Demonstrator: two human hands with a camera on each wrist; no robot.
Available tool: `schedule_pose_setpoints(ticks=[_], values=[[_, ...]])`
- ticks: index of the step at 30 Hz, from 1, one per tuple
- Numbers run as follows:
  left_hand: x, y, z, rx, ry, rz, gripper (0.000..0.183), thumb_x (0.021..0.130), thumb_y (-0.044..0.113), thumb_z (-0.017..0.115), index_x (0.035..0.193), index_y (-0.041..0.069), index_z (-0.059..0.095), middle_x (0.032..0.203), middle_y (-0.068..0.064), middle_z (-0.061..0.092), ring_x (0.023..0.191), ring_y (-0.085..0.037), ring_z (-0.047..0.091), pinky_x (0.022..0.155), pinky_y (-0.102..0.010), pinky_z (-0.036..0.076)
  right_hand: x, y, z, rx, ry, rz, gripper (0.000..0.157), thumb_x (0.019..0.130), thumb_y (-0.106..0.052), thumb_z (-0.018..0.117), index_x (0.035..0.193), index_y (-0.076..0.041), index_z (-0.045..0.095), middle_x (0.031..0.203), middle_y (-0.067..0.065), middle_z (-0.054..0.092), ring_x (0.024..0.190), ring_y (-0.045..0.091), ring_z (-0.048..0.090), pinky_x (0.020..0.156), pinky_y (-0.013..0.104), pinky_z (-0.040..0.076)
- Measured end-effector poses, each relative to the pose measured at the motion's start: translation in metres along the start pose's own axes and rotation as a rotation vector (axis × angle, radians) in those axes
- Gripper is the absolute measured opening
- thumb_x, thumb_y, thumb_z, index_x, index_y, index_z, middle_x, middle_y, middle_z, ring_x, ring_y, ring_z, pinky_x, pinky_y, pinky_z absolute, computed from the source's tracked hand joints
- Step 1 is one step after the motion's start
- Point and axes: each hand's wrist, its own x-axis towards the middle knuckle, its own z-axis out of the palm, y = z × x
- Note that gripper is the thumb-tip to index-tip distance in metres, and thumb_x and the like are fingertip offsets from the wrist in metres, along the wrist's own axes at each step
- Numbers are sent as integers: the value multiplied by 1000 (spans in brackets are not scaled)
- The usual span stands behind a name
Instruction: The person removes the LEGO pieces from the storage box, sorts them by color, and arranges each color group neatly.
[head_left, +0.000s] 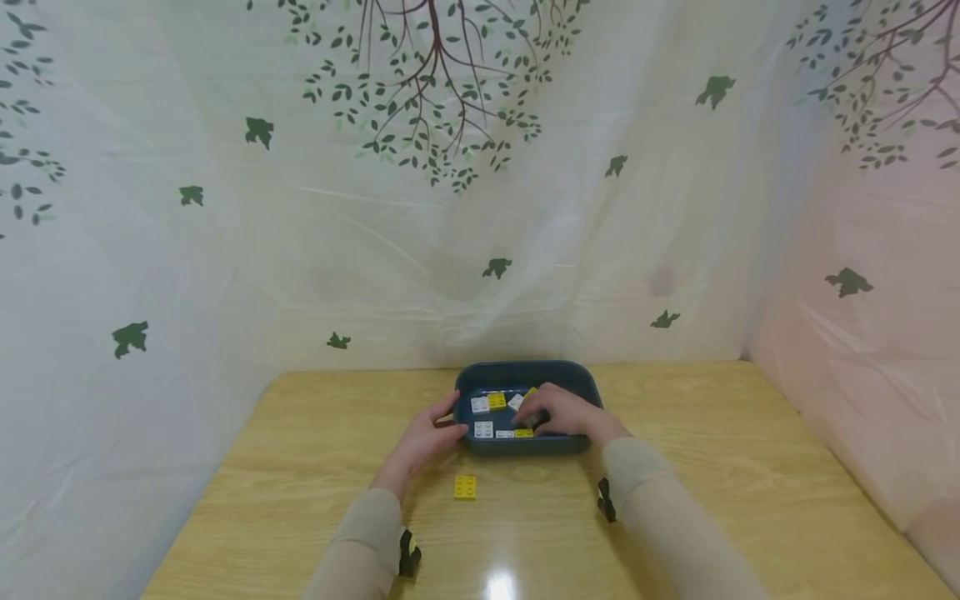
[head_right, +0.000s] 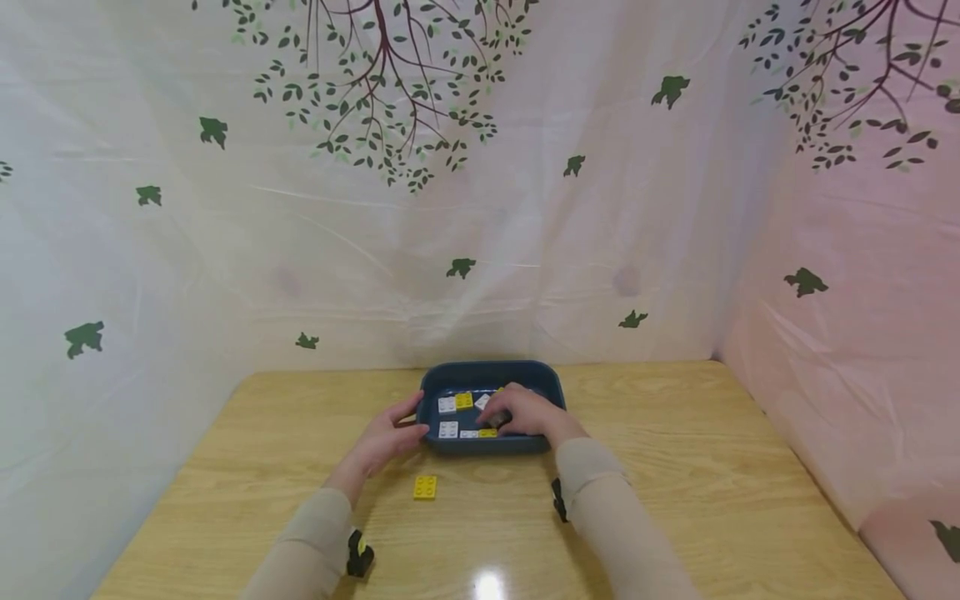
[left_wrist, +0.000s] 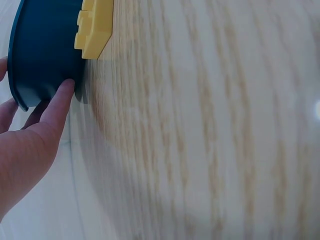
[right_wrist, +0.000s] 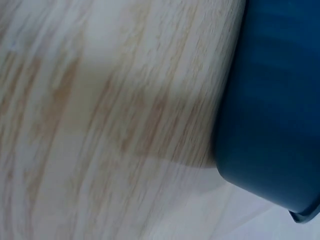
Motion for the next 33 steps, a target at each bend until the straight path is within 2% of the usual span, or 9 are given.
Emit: schedule_pose_setpoints(ticks=[5, 13, 18, 21, 24, 30, 33], values=[[3, -4, 0, -11, -1, -4, 67, 94, 9, 67, 154, 18, 38, 158, -17, 31, 130, -38, 48, 99, -45, 49, 3, -2, 2, -44, 28, 13, 35, 78, -3, 82, 109, -17, 78, 113, -3, 71, 103, 19, 54, 89, 38, 44], [0, -3, 1, -12, 3, -25, 67, 94, 11, 67, 154, 22, 39, 159, -14, 30, 132, -36, 46, 101, -45, 47, 7, -4, 3, -50, 16, 107, 33, 81, -5, 80, 110, -20, 77, 113, -4, 70, 101, 17, 51, 89, 38, 46], [0, -4, 1, -16, 4, -26, 67, 94, 11, 67, 154, 22, 39, 159, -13, 30, 132, -37, 46, 101, -45, 47, 6, -2, 2, -48, 5, 59, 34, 79, -7, 82, 110, -19, 77, 114, -4, 71, 103, 18, 52, 90, 38, 45], [4, -5, 1, -18, 12, -30, 67, 94, 11, 67, 154, 23, 39, 160, -13, 29, 132, -37, 45, 101, -45, 47, 9, 2, 2, -77, 9, 9, 34, 78, -9, 83, 110, -20, 77, 114, -5, 71, 103, 18, 53, 88, 37, 45], [7, -6, 1, -13, 19, -31, 68, 94, 11, 68, 154, 22, 38, 160, -14, 29, 132, -38, 46, 101, -45, 48, 12, 5, 3, -106, 9, -6, 34, 78, -11, 84, 110, -21, 78, 112, -6, 71, 100, 16, 53, 85, 35, 46], [14, -7, 0, -9, 30, -34, 67, 94, 13, 68, 154, 24, 39, 160, -13, 29, 132, -37, 45, 101, -45, 47, 22, 9, 4, -132, 1, 111, 31, 79, -17, 84, 109, -27, 78, 108, -12, 69, 92, 11, 48, 80, 31, 45], [18, -8, 0, -4, 27, -24, 67, 94, 13, 67, 154, 23, 38, 160, -13, 29, 133, -38, 45, 101, -46, 47, 26, 12, 5, -141, 0, 140, 30, 80, -19, 84, 108, -28, 78, 106, -14, 69, 90, 10, 47, 78, 29, 44]])
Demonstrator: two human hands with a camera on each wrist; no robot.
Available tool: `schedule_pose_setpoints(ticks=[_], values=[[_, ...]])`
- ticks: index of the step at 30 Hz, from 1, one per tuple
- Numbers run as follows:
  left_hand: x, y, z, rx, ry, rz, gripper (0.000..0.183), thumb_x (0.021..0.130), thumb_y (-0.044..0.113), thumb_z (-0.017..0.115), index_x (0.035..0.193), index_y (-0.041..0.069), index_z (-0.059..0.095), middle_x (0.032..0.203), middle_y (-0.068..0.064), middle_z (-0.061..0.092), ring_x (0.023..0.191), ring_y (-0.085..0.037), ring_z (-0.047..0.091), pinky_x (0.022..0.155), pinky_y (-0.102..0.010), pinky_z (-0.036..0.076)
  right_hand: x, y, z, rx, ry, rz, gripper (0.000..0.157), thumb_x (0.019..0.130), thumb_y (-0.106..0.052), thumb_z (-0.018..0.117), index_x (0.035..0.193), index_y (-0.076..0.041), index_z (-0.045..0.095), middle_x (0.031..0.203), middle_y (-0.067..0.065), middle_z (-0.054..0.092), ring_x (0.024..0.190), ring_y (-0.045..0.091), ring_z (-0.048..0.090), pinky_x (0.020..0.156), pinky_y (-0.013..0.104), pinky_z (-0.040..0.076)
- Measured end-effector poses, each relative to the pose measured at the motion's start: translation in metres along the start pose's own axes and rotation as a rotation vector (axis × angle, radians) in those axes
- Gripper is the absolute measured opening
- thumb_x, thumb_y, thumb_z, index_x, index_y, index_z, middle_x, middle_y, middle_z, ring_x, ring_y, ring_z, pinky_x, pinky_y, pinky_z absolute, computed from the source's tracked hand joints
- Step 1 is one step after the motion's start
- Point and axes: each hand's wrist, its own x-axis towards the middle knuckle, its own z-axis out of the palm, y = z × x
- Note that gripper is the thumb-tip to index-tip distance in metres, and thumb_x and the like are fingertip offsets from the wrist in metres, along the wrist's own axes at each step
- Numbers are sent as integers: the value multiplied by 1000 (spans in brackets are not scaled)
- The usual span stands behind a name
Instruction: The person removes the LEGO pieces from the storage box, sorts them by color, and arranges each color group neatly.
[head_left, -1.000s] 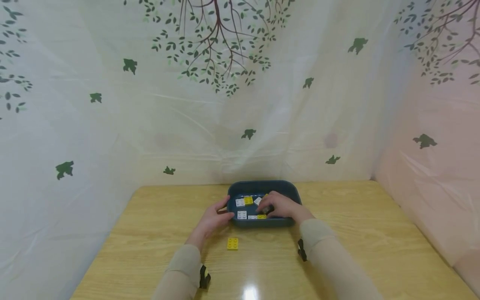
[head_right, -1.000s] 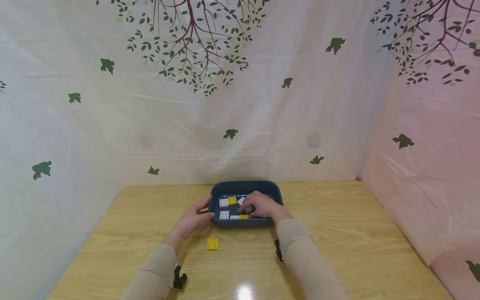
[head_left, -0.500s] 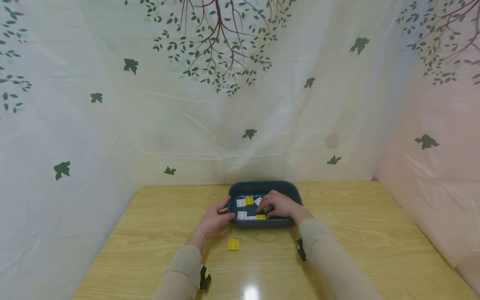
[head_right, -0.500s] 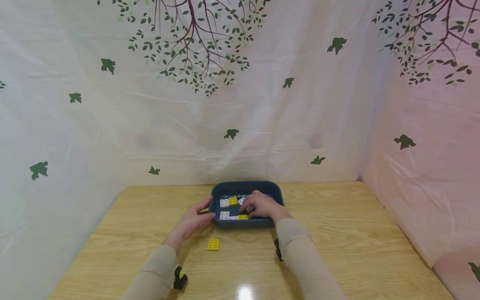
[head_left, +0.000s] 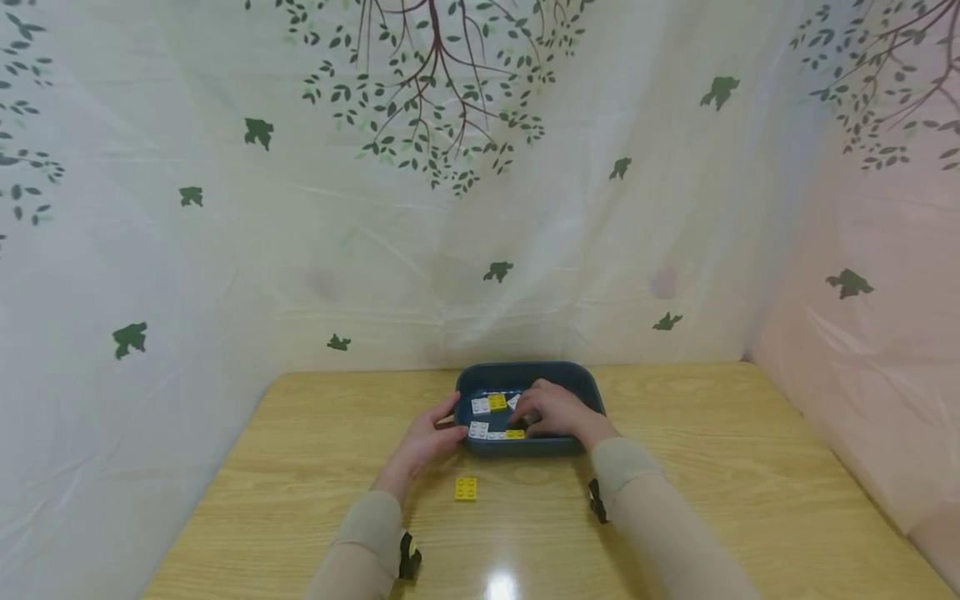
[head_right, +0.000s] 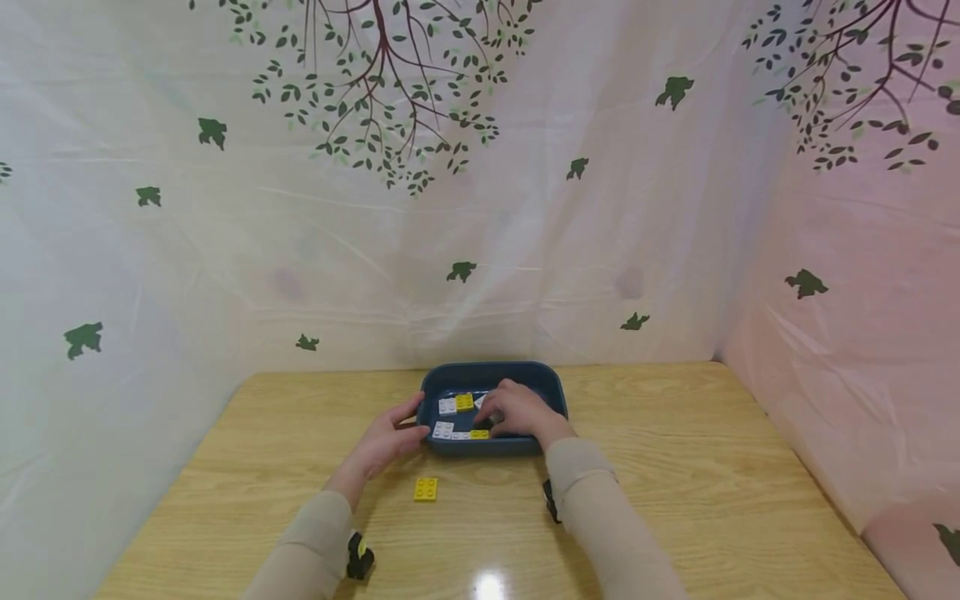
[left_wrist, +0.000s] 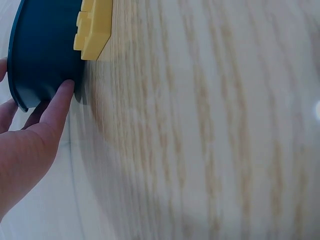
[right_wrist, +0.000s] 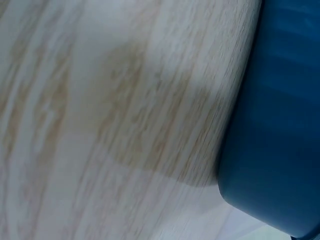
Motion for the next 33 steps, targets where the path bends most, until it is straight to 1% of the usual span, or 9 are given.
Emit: schedule_pose_setpoints(ticks=[4, 7, 10, 17, 22, 25, 33], values=[[-1, 1, 0, 1, -2, 4, 68, 94, 12, 67, 154, 22, 38, 160, -14, 29, 133, -38, 44, 101, -46, 48, 1, -1, 0, -13, 5, -22, 28, 79, -18, 84, 104, -28, 79, 102, -15, 70, 87, 10, 47, 75, 28, 43], [-2, 2, 1, 5, -1, 6, 67, 94, 12, 67, 154, 22, 38, 159, -14, 30, 133, -38, 44, 100, -46, 48, 2, -1, 0, -12, 9, -34, 25, 80, -19, 84, 102, -29, 79, 101, -15, 70, 88, 10, 48, 75, 28, 43], [-3, 2, 1, 8, -2, 7, 67, 94, 12, 67, 154, 21, 38, 159, -14, 30, 133, -38, 44, 100, -46, 49, 2, -2, -1, 10, 12, -30, 22, 81, -20, 83, 100, -29, 79, 102, -16, 70, 90, 9, 48, 77, 28, 44], [-5, 3, 3, 6, 0, 9, 68, 94, 11, 67, 154, 21, 38, 159, -13, 30, 133, -38, 44, 100, -46, 48, 2, -2, -1, 63, 19, -74, 17, 80, -19, 83, 95, -26, 80, 96, -18, 70, 90, 10, 50, 79, 30, 45], [-7, 4, 3, 4, 0, 11, 68, 94, 11, 67, 154, 20, 38, 159, -14, 31, 132, -39, 45, 100, -46, 48, 1, -4, -2, 71, 11, -51, 14, 81, -20, 82, 93, -27, 80, 92, -21, 68, 91, 9, 50, 81, 31, 45], [-7, 4, 3, -8, 4, 4, 68, 94, 11, 67, 154, 21, 38, 159, -14, 31, 132, -37, 46, 100, -45, 48, 1, -4, -2, 68, 8, -33, 12, 83, -21, 81, 92, -28, 79, 91, -22, 68, 92, 9, 50, 83, 32, 45], [-9, 4, 4, 2, 12, 1, 68, 94, 12, 68, 154, 22, 38, 159, -15, 31, 131, -37, 46, 100, -45, 49, 0, -7, -1, 75, 1, 13, 10, 84, -20, 80, 90, -28, 78, 90, -21, 66, 91, 9, 49, 82, 32, 46]])
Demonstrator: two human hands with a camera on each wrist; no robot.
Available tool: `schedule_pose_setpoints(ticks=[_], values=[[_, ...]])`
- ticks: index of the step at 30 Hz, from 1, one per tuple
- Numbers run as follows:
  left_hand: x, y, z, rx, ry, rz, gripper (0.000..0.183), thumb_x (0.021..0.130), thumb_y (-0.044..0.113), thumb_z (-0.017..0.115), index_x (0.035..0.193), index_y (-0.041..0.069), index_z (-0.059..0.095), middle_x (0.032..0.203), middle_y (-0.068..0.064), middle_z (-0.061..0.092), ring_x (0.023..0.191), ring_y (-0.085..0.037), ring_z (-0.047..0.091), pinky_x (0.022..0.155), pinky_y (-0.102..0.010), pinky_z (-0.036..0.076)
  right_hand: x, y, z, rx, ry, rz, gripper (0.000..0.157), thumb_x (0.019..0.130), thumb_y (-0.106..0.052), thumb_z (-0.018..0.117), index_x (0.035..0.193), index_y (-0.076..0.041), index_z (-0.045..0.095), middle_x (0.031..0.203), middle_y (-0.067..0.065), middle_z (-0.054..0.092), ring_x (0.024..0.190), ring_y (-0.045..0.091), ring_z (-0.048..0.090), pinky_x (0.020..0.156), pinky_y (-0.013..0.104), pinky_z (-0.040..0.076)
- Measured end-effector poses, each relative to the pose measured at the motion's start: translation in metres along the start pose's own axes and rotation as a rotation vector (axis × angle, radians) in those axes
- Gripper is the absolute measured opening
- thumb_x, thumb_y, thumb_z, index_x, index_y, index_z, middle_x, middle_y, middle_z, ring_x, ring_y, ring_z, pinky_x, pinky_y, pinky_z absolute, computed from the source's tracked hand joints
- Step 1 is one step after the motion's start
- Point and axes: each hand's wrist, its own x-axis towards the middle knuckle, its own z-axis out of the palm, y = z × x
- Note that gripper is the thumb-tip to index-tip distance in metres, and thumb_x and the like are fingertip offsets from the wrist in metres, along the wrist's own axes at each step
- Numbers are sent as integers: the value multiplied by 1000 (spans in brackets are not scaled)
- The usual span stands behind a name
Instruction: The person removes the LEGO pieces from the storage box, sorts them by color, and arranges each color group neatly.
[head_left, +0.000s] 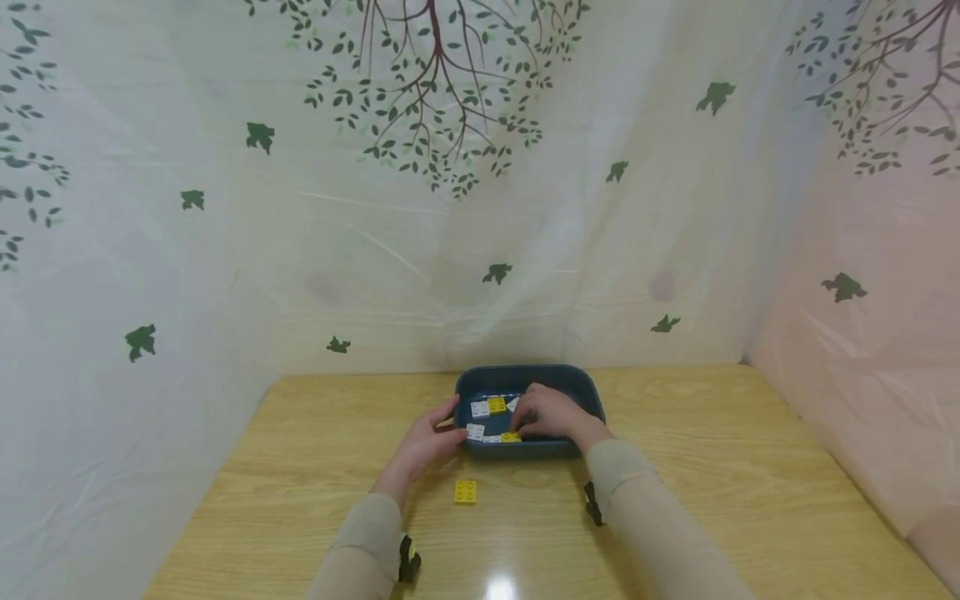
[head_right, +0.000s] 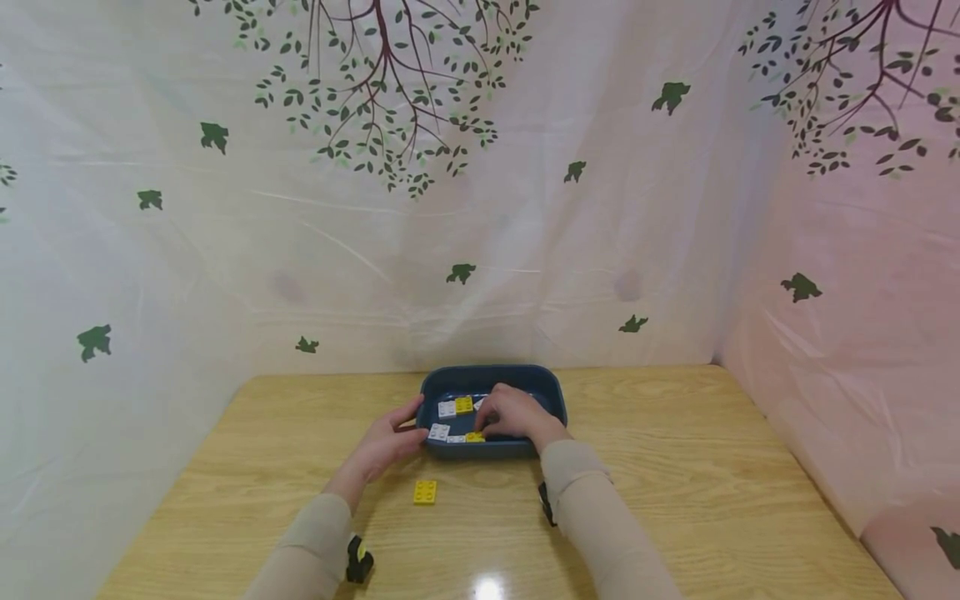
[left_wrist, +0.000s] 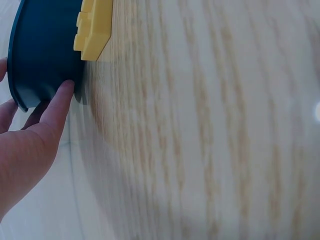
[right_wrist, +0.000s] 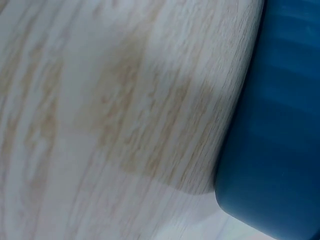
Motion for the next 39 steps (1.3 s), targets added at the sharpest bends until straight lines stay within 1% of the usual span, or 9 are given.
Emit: schedule_pose_setpoints(ticks=[5, 8, 14, 17, 20, 23, 26, 32, 39], values=[[-3, -1, 2, -1, 8, 2, 68, 93, 12, 68, 154, 21, 39, 159, -14, 31, 132, -38, 46, 100, -45, 49, -1, -2, 1, -33, 23, 30, 10, 83, -19, 81, 88, -27, 78, 89, -18, 65, 90, 10, 50, 81, 33, 47], [-4, -1, 3, -3, 13, 5, 67, 93, 12, 68, 153, 22, 39, 159, -13, 31, 132, -37, 46, 100, -45, 49, -1, -2, 2, -55, 43, 66, 10, 84, -18, 80, 89, -26, 78, 88, -16, 64, 88, 10, 50, 79, 32, 48], [-7, -2, 5, 3, 14, 12, 67, 94, 13, 68, 154, 21, 39, 158, -14, 32, 131, -37, 47, 100, -45, 49, -2, -2, 4, -47, 66, 115, 11, 84, -18, 80, 92, -26, 78, 89, -15, 65, 87, 9, 50, 80, 30, 48], [-9, -2, 6, 6, 17, 10, 67, 94, 13, 68, 154, 21, 39, 158, -13, 33, 131, -37, 47, 100, -45, 49, -3, 0, 5, -18, 66, 97, 12, 84, -22, 80, 96, -25, 79, 92, -16, 66, 88, 8, 51, 81, 30, 49], [-11, -2, 8, 6, 19, 8, 67, 94, 12, 68, 154, 21, 39, 158, -13, 33, 131, -37, 47, 99, -45, 49, -5, 1, 6, 9, 61, 47, 17, 82, -25, 82, 99, -24, 79, 95, -15, 68, 89, 8, 52, 82, 32, 49], [-13, -1, 8, 8, 21, 10, 67, 94, 12, 68, 154, 21, 38, 158, -14, 32, 132, -38, 46, 99, -45, 49, -6, 1, 6, 18, 40, 9, 23, 80, -27, 84, 102, -24, 79, 98, -15, 69, 90, 8, 52, 84, 32, 48], [-16, 0, 10, 8, 26, 5, 68, 94, 12, 68, 154, 21, 38, 158, -14, 32, 132, -38, 46, 100, -45, 49, -8, 0, 6, 12, 21, -22, 27, 78, -26, 85, 104, -23, 79, 97, -16, 69, 89, 8, 51, 83, 32, 47], [-25, 2, 16, 3, 37, -4, 67, 94, 13, 67, 154, 21, 38, 159, -13, 32, 132, -38, 46, 101, -45, 48, -13, -2, 6, -15, -5, -24, 29, 77, -24, 86, 105, -24, 79, 96, -18, 68, 89, 8, 49, 81, 29, 47], [-34, 5, 22, -12, 46, -18, 67, 94, 13, 67, 154, 22, 38, 159, -13, 32, 132, -37, 46, 101, -45, 48, -19, -5, 4, -34, 12, -30, 29, 78, -24, 86, 106, -23, 79, 98, -15, 69, 91, 9, 51, 83, 31, 48]])
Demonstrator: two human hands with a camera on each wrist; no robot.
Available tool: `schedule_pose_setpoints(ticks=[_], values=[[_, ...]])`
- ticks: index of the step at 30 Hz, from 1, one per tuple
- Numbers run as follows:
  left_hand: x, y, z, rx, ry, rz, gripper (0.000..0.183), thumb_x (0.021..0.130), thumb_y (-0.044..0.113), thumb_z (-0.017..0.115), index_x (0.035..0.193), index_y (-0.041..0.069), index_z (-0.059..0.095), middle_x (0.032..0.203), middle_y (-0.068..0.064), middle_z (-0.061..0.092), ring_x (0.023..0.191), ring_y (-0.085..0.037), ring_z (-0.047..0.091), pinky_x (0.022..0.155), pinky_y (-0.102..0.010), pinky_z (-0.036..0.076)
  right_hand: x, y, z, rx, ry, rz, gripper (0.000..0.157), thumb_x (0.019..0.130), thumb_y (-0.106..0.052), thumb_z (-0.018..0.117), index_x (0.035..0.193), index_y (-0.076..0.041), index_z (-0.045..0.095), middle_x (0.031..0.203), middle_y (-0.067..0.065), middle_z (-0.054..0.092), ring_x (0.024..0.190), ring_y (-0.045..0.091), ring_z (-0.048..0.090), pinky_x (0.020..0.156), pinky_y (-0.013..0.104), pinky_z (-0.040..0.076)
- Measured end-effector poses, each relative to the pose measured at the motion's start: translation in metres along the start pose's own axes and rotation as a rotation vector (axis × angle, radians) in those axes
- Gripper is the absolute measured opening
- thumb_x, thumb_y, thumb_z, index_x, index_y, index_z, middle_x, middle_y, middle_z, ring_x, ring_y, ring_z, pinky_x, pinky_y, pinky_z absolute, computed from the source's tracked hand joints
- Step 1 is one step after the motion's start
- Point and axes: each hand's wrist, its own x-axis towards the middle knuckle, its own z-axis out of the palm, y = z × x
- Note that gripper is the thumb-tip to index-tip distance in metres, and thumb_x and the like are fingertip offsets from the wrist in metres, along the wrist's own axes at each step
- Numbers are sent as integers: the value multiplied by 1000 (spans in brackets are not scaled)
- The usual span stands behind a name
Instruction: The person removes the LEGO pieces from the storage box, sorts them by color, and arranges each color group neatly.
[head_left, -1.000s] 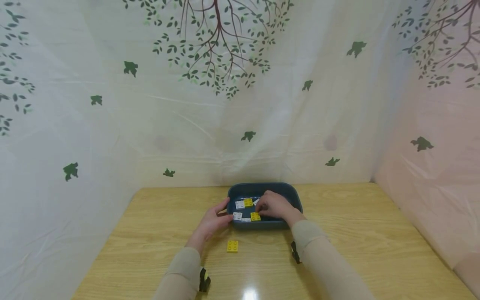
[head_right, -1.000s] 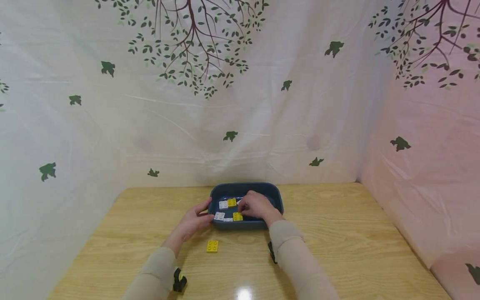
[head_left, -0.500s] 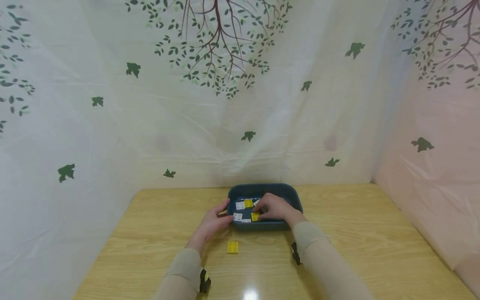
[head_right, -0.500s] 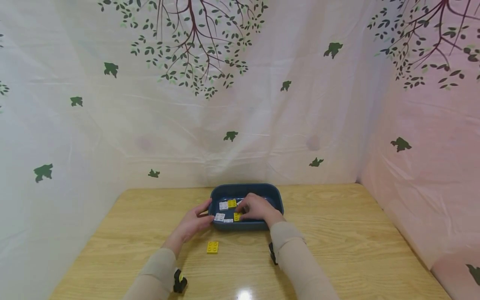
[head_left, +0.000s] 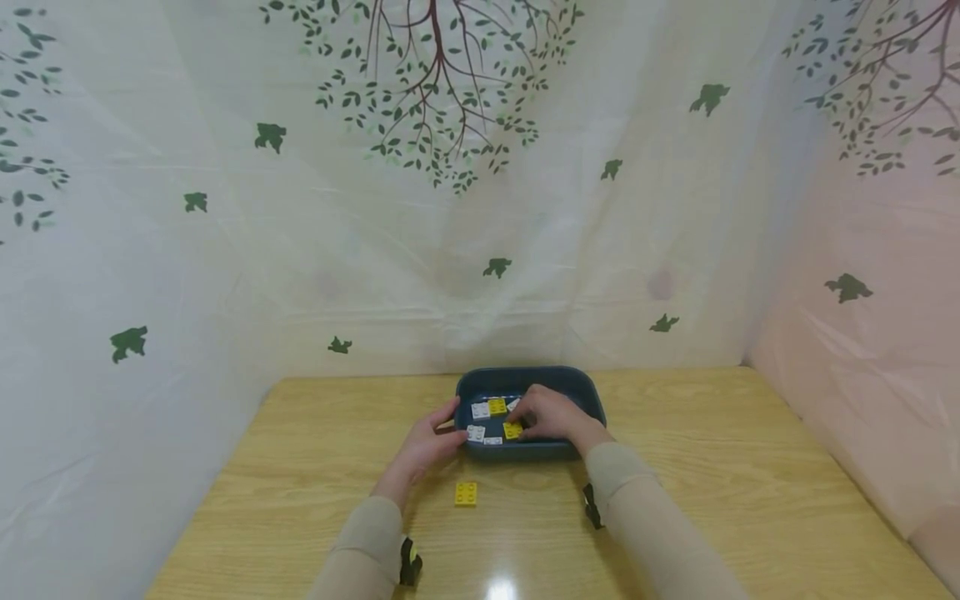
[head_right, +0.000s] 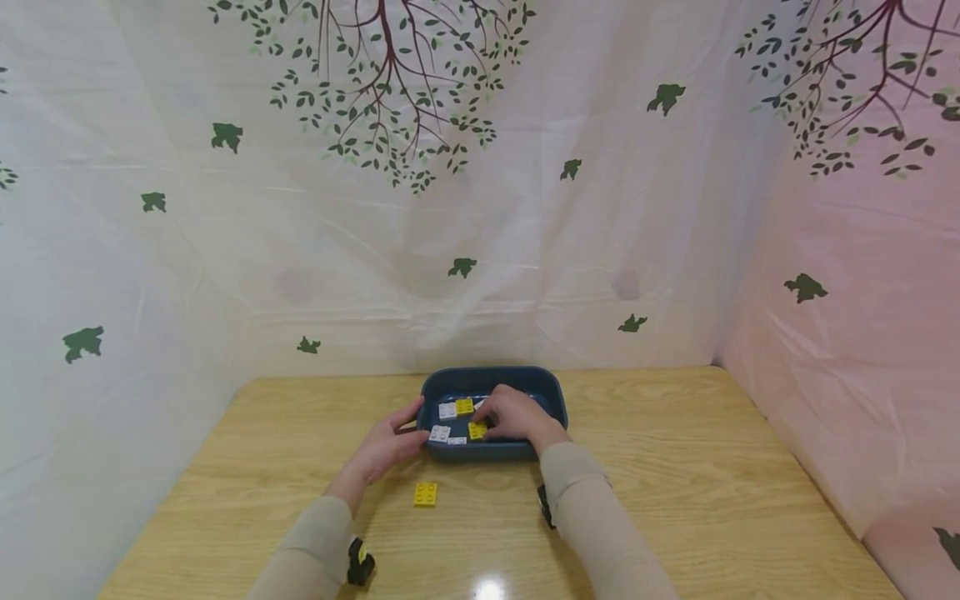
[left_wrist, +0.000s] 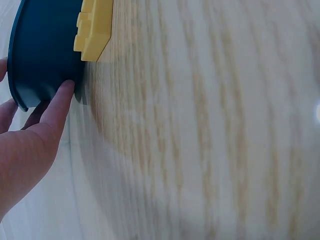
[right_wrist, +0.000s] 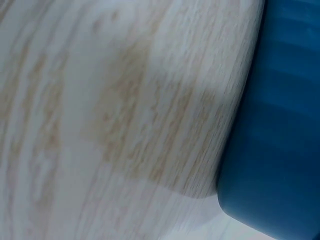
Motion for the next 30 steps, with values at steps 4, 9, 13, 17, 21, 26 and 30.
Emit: schedule_pose_setpoints(ticks=[4, 9, 13, 17, 21, 26, 30], values=[[0, -1, 0, -4, 3, 8, 67, 94, 13, 67, 154, 20, 38, 159, -14, 32, 132, -37, 46, 100, -45, 48, -4, -1, -5, 13, 41, 30, 29, 79, -24, 85, 107, -21, 78, 100, -10, 69, 93, 10, 54, 86, 34, 50], [-1, -2, 1, -3, 15, 8, 67, 93, 11, 68, 154, 19, 39, 158, -15, 32, 131, -38, 47, 99, -45, 50, -11, -2, -9, 64, 96, 32, 29, 81, -24, 82, 109, -17, 77, 104, -5, 71, 97, 14, 58, 90, 38, 50], [-2, -3, 2, -1, 20, 1, 67, 93, 12, 68, 154, 20, 39, 159, -13, 31, 132, -38, 46, 99, -45, 49, -20, -3, -11, 118, 149, 26, 29, 83, -24, 81, 110, -15, 76, 108, -2, 70, 101, 18, 59, 94, 42, 48], [-4, -2, 3, -1, 22, -3, 68, 94, 13, 68, 154, 21, 39, 159, -13, 31, 132, -37, 45, 99, -45, 49, -28, -5, -14, 128, 188, -3, 29, 85, -26, 79, 111, -14, 76, 108, -1, 70, 102, 19, 59, 94, 43, 48], [-5, -2, 4, -6, 22, -2, 67, 94, 13, 67, 154, 22, 38, 160, -12, 30, 133, -37, 45, 99, -45, 49, -37, -8, -17, 124, 226, -26, 31, 85, -25, 80, 113, -13, 75, 108, 0, 71, 102, 20, 60, 93, 43, 49], [-6, -1, 5, -11, 20, -4, 67, 94, 13, 67, 154, 22, 38, 160, -12, 29, 133, -37, 45, 100, -45, 49, -51, -13, -23, 121, 282, -72, 31, 84, -22, 80, 112, -11, 75, 107, 2, 71, 101, 23, 61, 92, 44, 49], [-8, -1, 6, -16, 22, -11, 67, 95, 13, 67, 154, 22, 38, 160, -12, 29, 133, -36, 45, 100, -44, 49, -60, -16, -24, 152, 287, -51, 31, 83, -23, 80, 113, -12, 75, 108, 2, 71, 102, 23, 60, 93, 45, 48]])
